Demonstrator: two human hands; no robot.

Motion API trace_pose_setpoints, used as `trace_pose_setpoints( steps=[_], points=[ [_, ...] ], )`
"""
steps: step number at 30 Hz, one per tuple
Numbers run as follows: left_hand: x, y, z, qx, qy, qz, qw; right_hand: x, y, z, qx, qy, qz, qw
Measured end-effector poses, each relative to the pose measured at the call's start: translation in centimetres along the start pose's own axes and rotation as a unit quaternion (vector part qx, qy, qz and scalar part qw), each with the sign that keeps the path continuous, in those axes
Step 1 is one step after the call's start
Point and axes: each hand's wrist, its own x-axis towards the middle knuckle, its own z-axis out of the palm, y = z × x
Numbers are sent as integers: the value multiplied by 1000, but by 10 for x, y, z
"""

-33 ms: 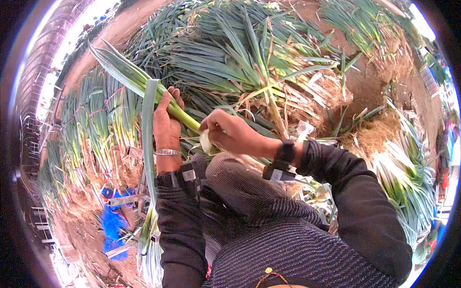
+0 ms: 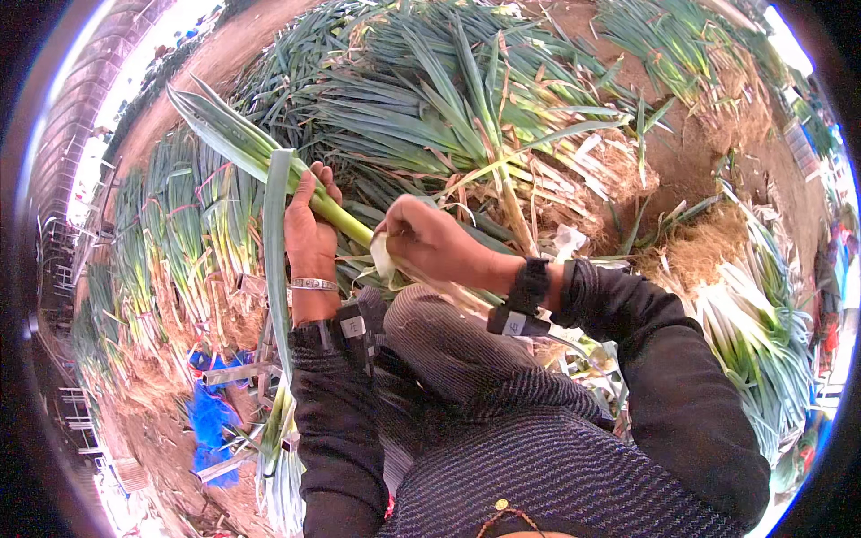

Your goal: Peeling the outer layers of harvested leeks by hand.

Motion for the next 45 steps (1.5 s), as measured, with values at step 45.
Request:
trace_pose_setpoints(
  steps=[45],
  points=[
    [-15,109,-58,-149,-229,272,923,-5,41,-41,108,-335,221,909]
  ],
)
